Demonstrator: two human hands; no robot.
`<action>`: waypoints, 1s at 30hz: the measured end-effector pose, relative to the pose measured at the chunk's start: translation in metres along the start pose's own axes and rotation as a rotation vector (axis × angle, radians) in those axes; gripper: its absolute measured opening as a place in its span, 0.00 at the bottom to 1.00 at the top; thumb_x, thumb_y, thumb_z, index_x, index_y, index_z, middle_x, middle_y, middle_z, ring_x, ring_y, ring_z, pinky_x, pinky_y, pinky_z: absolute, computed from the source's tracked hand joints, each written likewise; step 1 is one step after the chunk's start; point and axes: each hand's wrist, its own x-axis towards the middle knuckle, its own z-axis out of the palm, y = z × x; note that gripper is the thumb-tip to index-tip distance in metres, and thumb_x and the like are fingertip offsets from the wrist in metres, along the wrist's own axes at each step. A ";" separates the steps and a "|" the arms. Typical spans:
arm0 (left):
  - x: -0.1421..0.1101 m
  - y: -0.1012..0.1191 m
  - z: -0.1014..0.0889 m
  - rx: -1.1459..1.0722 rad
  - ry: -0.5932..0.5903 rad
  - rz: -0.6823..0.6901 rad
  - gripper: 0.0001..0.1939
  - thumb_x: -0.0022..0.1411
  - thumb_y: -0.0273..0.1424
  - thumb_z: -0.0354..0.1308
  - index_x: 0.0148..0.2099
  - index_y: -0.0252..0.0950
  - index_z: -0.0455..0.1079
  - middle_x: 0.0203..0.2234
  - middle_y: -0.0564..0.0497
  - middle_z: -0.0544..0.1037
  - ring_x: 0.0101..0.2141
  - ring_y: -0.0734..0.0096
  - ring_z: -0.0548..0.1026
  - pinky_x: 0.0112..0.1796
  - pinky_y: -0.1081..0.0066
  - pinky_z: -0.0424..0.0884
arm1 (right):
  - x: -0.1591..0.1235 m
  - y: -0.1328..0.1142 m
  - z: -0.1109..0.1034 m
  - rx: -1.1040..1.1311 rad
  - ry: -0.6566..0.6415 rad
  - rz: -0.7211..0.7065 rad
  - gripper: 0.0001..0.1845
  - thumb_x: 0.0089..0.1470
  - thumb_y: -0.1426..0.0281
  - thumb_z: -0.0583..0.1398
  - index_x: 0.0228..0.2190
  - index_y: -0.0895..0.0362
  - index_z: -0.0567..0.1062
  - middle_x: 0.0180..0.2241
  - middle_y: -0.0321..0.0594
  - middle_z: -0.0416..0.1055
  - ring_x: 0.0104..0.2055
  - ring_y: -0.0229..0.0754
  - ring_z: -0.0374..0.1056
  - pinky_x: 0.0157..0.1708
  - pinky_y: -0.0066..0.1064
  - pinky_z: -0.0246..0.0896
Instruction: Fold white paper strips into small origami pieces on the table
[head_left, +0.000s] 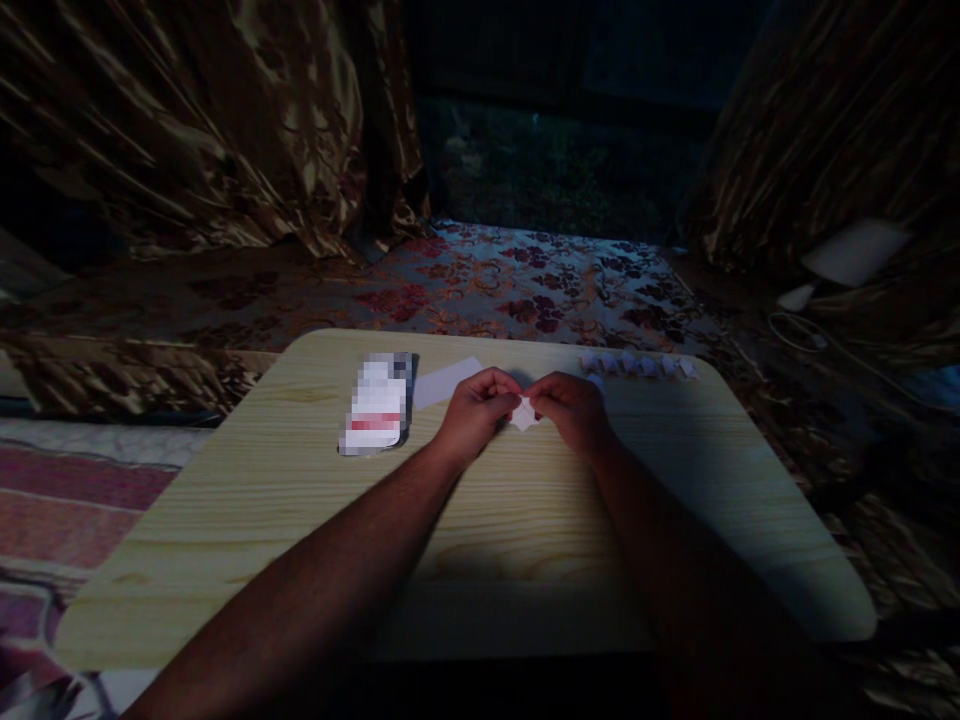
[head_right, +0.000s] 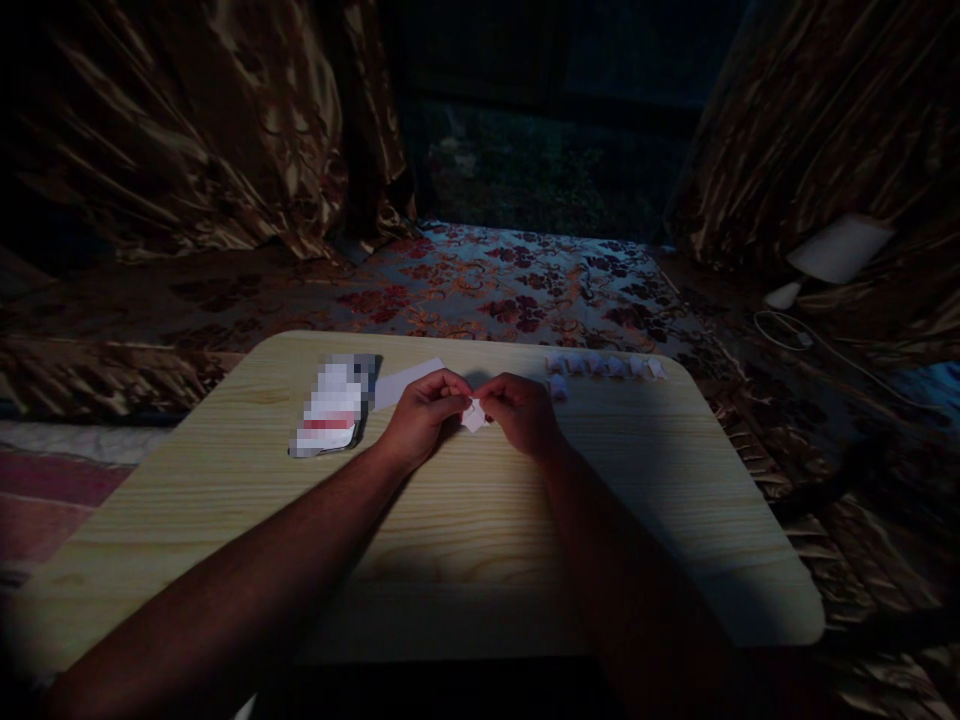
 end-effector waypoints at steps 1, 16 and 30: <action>0.000 0.000 0.000 0.004 -0.006 0.003 0.06 0.49 0.29 0.66 0.31 0.35 0.73 0.18 0.55 0.72 0.20 0.76 0.67 0.24 0.74 0.59 | 0.000 0.000 0.000 -0.001 -0.003 0.003 0.04 0.46 0.69 0.63 0.28 0.55 0.78 0.21 0.32 0.73 0.24 0.36 0.68 0.27 0.28 0.63; -0.002 -0.001 0.002 0.051 -0.009 -0.006 0.11 0.50 0.34 0.69 0.32 0.36 0.71 0.20 0.55 0.72 0.19 0.79 0.65 0.21 0.75 0.55 | 0.001 -0.001 0.001 -0.022 -0.004 -0.012 0.04 0.46 0.69 0.62 0.27 0.55 0.76 0.21 0.32 0.73 0.23 0.36 0.67 0.25 0.27 0.61; -0.003 0.003 0.004 0.070 0.041 0.062 0.09 0.49 0.29 0.68 0.32 0.35 0.71 0.22 0.57 0.72 0.22 0.79 0.66 0.25 0.76 0.59 | 0.001 0.005 0.001 -0.014 0.030 -0.010 0.10 0.45 0.70 0.63 0.34 0.54 0.72 0.24 0.31 0.72 0.25 0.36 0.68 0.26 0.27 0.62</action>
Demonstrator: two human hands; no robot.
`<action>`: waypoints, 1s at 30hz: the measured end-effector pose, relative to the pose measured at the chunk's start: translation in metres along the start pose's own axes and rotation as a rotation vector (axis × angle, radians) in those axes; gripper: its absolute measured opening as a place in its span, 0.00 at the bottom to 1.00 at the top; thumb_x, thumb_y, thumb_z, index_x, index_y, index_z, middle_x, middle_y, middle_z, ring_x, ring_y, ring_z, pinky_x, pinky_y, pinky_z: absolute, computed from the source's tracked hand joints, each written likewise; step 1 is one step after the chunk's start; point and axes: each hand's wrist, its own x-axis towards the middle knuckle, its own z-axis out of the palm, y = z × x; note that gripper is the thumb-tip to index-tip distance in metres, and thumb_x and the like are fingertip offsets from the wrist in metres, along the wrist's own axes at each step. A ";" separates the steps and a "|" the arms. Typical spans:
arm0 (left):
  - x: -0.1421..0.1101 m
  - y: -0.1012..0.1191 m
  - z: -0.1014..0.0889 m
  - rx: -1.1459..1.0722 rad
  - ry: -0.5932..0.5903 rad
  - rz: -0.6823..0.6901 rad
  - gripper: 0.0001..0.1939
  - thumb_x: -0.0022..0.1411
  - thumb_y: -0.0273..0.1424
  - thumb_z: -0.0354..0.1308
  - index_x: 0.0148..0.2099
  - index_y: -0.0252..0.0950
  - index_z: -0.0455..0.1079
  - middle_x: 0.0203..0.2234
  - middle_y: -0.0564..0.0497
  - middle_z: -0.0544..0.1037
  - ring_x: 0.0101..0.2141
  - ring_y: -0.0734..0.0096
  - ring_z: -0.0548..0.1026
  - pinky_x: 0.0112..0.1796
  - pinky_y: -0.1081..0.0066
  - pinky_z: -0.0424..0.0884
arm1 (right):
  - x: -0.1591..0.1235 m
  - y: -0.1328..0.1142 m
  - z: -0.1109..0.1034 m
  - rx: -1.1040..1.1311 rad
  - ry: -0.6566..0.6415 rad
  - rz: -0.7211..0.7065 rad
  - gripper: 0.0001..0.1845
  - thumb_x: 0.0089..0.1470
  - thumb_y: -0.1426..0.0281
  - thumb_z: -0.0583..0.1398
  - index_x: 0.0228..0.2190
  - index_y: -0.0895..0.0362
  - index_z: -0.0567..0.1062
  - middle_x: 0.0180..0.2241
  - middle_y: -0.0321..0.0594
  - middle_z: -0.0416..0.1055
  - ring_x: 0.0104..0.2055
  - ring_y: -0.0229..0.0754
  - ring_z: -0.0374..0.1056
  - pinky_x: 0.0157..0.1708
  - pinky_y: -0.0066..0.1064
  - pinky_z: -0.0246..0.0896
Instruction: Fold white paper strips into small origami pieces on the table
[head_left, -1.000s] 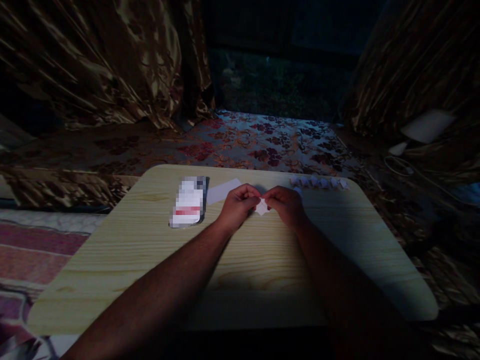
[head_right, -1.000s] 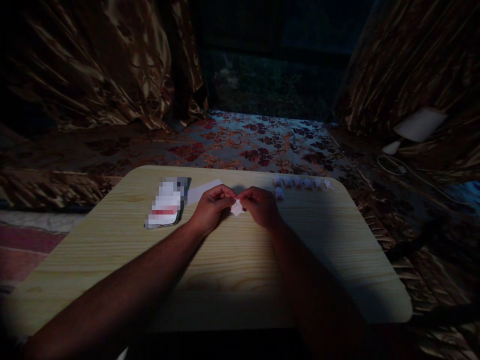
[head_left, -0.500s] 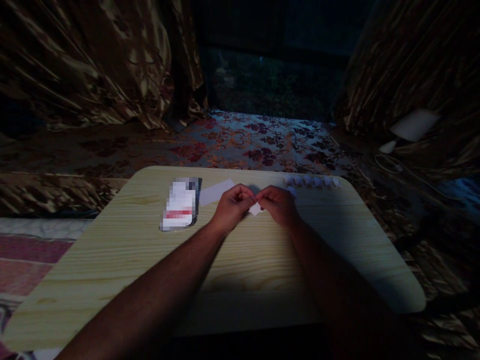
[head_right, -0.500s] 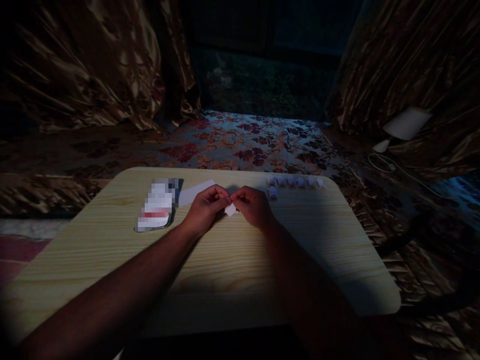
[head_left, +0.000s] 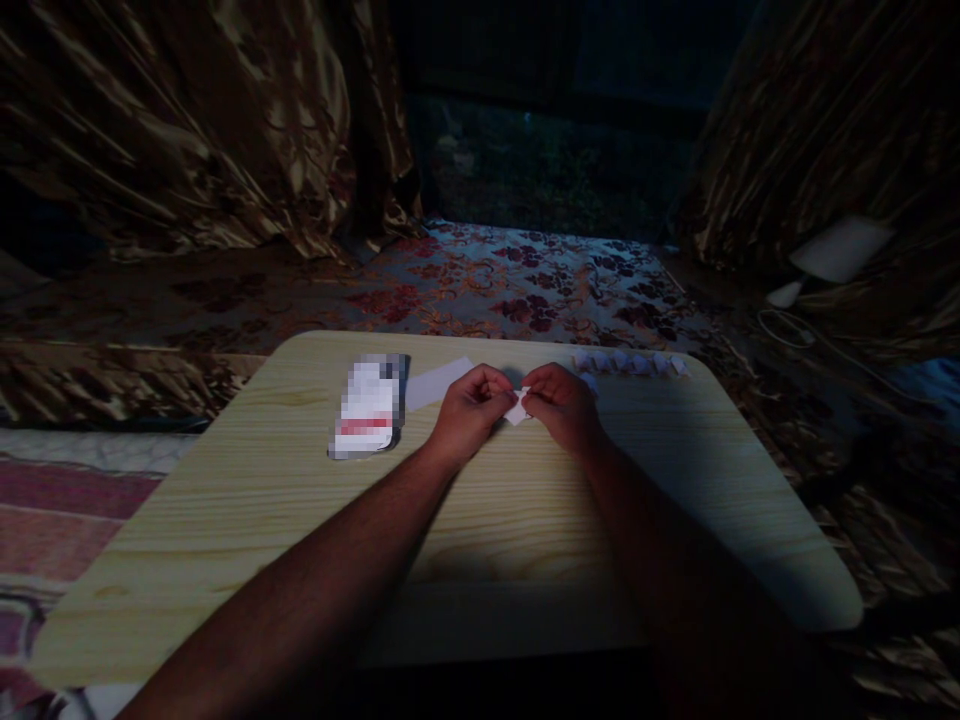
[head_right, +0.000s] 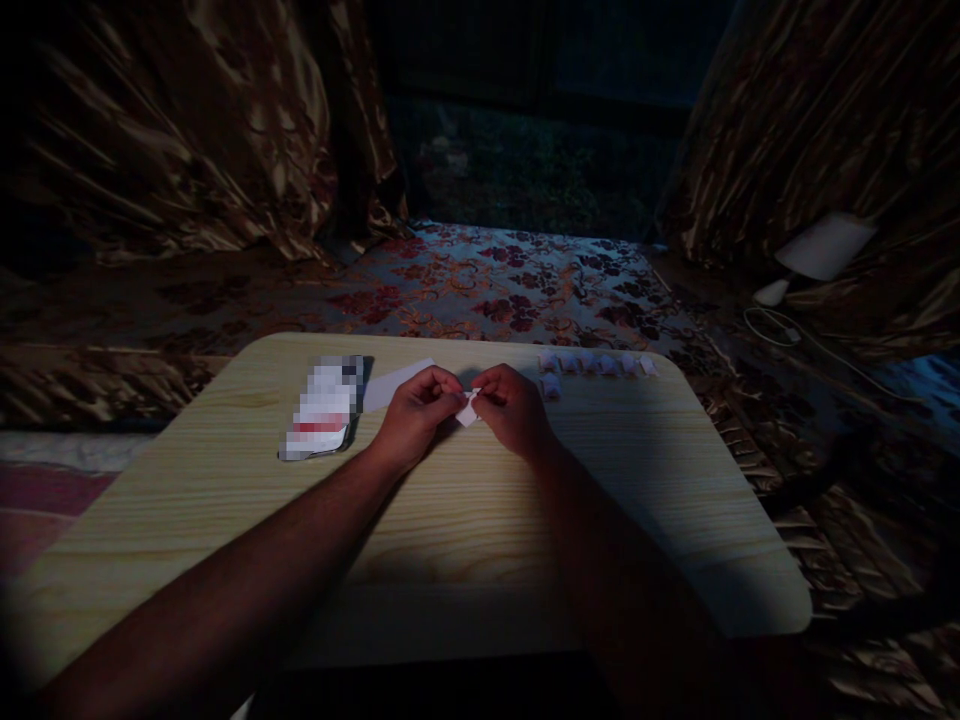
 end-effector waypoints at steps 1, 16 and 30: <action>0.000 0.001 0.000 0.000 0.005 0.007 0.09 0.49 0.29 0.67 0.33 0.35 0.71 0.22 0.57 0.72 0.22 0.79 0.66 0.26 0.76 0.60 | 0.000 0.000 0.000 -0.001 0.005 -0.003 0.10 0.45 0.70 0.63 0.34 0.54 0.72 0.25 0.31 0.72 0.25 0.36 0.68 0.26 0.28 0.62; 0.001 -0.003 0.001 -0.027 0.029 0.004 0.17 0.45 0.26 0.68 0.39 0.36 0.70 0.25 0.56 0.74 0.25 0.78 0.70 0.29 0.76 0.64 | -0.004 0.003 0.002 -0.046 0.040 -0.057 0.10 0.48 0.70 0.61 0.36 0.52 0.72 0.27 0.33 0.74 0.26 0.38 0.69 0.27 0.29 0.63; 0.002 -0.002 0.000 0.018 0.067 0.044 0.17 0.47 0.27 0.68 0.40 0.36 0.68 0.25 0.56 0.74 0.24 0.77 0.71 0.30 0.74 0.66 | 0.001 -0.016 -0.001 0.002 0.100 0.162 0.06 0.44 0.67 0.63 0.21 0.56 0.73 0.16 0.31 0.68 0.20 0.35 0.61 0.22 0.28 0.55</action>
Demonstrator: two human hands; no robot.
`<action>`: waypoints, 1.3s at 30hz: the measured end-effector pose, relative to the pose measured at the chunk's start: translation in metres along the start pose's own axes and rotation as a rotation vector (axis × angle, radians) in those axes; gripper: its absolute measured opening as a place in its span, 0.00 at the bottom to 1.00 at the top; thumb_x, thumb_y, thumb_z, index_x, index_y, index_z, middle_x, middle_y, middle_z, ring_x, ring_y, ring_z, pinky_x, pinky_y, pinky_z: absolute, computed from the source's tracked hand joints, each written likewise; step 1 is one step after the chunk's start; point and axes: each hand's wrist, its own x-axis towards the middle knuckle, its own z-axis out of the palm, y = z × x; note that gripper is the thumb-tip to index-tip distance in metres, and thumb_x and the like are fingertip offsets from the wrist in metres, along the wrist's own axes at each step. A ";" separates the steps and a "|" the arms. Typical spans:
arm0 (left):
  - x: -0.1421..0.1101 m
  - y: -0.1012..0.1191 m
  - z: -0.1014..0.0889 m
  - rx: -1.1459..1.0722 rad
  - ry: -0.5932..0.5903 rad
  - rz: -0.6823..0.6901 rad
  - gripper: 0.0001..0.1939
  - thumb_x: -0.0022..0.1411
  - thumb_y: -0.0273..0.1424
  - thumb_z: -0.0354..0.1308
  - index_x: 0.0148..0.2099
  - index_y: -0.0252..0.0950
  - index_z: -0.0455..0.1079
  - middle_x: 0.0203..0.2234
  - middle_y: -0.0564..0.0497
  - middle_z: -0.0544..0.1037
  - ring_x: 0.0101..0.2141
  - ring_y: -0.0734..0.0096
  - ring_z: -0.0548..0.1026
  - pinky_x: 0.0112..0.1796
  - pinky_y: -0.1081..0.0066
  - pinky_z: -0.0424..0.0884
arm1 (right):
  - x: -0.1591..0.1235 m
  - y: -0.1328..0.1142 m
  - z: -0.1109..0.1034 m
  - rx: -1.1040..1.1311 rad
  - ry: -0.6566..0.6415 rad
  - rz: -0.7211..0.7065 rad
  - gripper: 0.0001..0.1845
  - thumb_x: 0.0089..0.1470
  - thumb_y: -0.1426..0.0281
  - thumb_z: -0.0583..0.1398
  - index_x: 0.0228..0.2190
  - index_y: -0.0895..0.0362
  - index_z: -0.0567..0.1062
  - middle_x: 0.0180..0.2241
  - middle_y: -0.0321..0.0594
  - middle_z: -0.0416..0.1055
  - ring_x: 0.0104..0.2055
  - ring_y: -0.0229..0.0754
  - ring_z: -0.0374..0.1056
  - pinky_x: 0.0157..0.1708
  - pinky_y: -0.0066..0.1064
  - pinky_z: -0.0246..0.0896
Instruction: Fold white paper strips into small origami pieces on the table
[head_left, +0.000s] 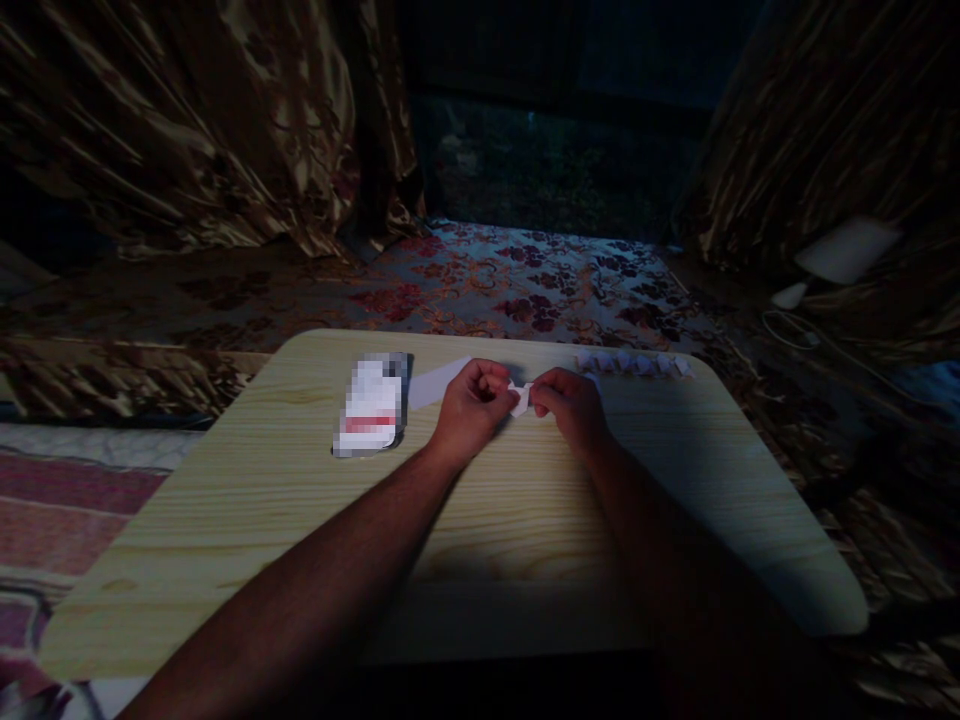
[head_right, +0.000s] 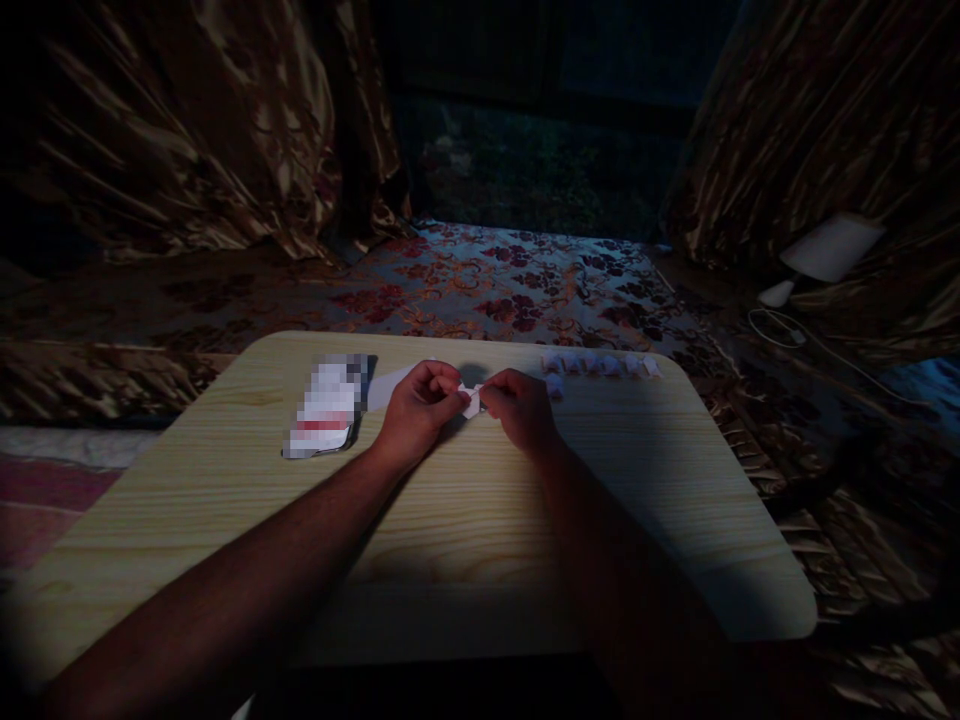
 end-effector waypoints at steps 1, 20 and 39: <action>0.000 0.000 0.000 -0.001 0.003 0.005 0.17 0.47 0.27 0.68 0.40 0.36 0.67 0.25 0.56 0.75 0.24 0.77 0.71 0.30 0.74 0.66 | 0.000 0.000 0.000 -0.023 0.004 -0.005 0.08 0.44 0.66 0.63 0.20 0.56 0.73 0.15 0.31 0.66 0.19 0.34 0.60 0.21 0.28 0.53; -0.003 0.002 0.002 0.039 -0.009 0.001 0.16 0.49 0.27 0.67 0.40 0.34 0.69 0.25 0.56 0.74 0.24 0.78 0.70 0.29 0.75 0.66 | 0.000 0.007 0.001 -0.079 0.021 -0.051 0.08 0.44 0.64 0.64 0.27 0.56 0.75 0.18 0.30 0.68 0.20 0.35 0.60 0.22 0.27 0.55; -0.002 0.004 0.002 0.003 0.025 -0.143 0.13 0.47 0.33 0.71 0.33 0.34 0.73 0.23 0.54 0.76 0.22 0.79 0.70 0.25 0.76 0.62 | -0.002 0.010 0.001 -0.116 -0.018 -0.106 0.09 0.49 0.64 0.63 0.25 0.56 0.75 0.18 0.31 0.68 0.20 0.34 0.60 0.22 0.27 0.55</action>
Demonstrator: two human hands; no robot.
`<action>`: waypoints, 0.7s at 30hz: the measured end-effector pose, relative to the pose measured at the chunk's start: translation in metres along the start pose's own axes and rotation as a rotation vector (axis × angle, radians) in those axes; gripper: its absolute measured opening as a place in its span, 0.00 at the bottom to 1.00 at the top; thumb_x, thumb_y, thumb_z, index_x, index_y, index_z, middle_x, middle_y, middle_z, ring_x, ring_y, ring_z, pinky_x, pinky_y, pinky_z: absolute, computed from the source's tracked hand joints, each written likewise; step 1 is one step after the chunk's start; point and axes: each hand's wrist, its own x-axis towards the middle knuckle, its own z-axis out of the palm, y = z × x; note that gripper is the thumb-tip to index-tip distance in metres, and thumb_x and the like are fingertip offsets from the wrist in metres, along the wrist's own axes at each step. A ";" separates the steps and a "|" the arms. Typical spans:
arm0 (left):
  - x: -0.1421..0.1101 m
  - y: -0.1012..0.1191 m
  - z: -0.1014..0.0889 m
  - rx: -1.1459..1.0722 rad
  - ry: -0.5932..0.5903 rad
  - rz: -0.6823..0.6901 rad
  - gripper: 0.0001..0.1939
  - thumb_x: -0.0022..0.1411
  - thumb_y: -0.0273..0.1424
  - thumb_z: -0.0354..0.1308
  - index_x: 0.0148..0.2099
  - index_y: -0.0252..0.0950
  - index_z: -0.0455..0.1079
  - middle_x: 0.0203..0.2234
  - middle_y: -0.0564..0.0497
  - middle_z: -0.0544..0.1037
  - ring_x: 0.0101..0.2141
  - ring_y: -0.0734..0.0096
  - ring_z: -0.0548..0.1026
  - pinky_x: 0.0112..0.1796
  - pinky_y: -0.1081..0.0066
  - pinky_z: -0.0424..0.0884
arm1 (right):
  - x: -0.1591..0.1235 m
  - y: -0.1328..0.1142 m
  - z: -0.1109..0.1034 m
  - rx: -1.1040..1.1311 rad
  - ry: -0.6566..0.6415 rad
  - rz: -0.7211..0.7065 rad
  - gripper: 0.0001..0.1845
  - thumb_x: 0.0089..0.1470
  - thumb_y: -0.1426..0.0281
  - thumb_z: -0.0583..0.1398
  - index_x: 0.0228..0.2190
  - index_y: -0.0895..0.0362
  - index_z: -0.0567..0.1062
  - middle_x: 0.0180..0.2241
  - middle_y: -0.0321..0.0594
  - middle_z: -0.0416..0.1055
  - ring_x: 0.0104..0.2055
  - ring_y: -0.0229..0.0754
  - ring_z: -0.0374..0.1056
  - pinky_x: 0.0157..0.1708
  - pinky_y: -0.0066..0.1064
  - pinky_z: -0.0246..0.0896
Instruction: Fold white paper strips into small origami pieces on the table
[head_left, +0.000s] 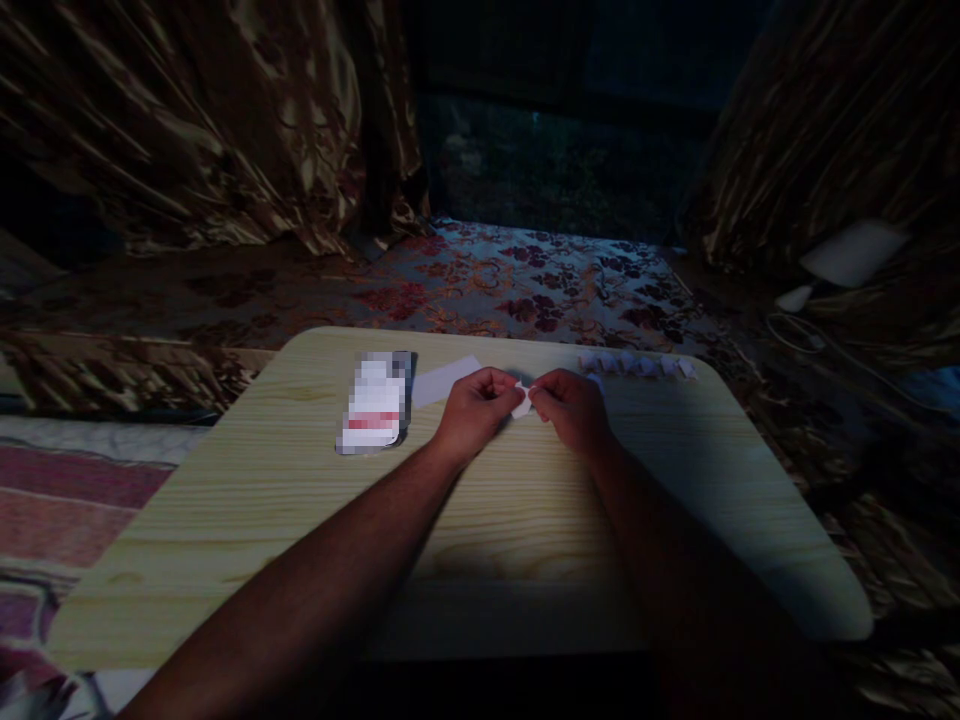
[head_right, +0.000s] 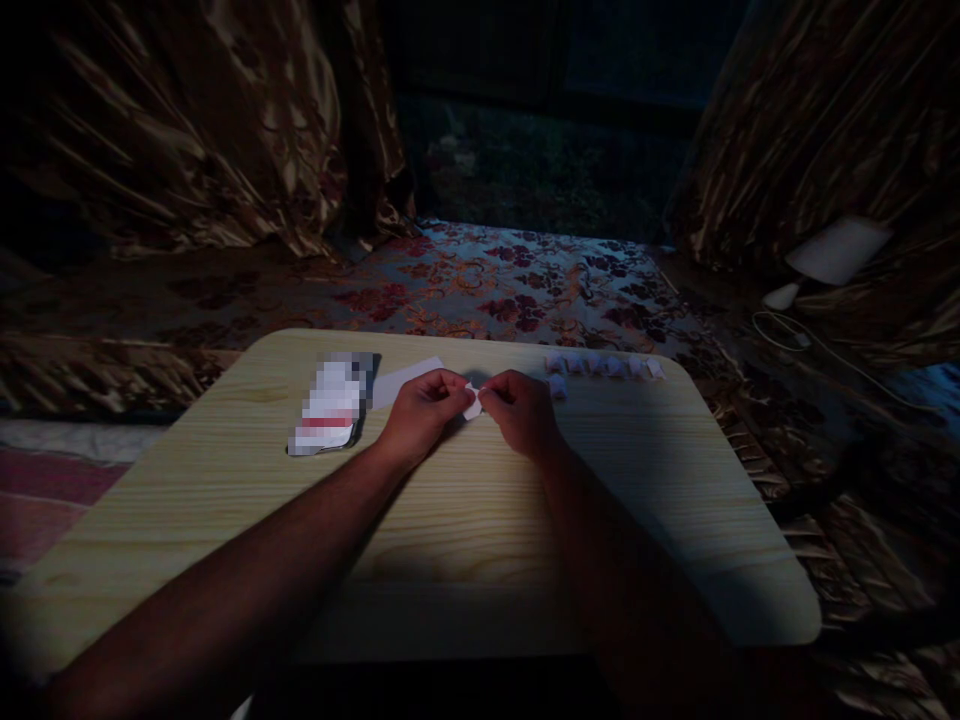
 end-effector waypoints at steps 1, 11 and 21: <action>0.000 0.000 0.000 0.006 -0.001 0.002 0.13 0.47 0.33 0.71 0.33 0.34 0.73 0.23 0.54 0.76 0.22 0.79 0.69 0.25 0.76 0.62 | 0.000 0.000 0.000 -0.002 -0.002 -0.002 0.09 0.49 0.64 0.63 0.25 0.56 0.75 0.18 0.31 0.68 0.20 0.34 0.60 0.22 0.27 0.55; 0.000 0.000 -0.001 0.018 -0.020 0.001 0.13 0.48 0.35 0.71 0.32 0.34 0.73 0.23 0.53 0.76 0.23 0.78 0.69 0.25 0.75 0.62 | 0.000 0.002 -0.001 -0.030 -0.009 -0.024 0.09 0.50 0.64 0.62 0.26 0.56 0.75 0.18 0.31 0.68 0.20 0.35 0.61 0.23 0.27 0.56; 0.001 -0.001 -0.001 0.005 -0.048 0.032 0.13 0.47 0.35 0.71 0.31 0.34 0.73 0.24 0.53 0.76 0.24 0.77 0.70 0.27 0.74 0.64 | -0.001 -0.003 0.001 -0.038 0.004 -0.001 0.09 0.50 0.63 0.62 0.26 0.56 0.74 0.18 0.32 0.67 0.20 0.35 0.61 0.22 0.27 0.55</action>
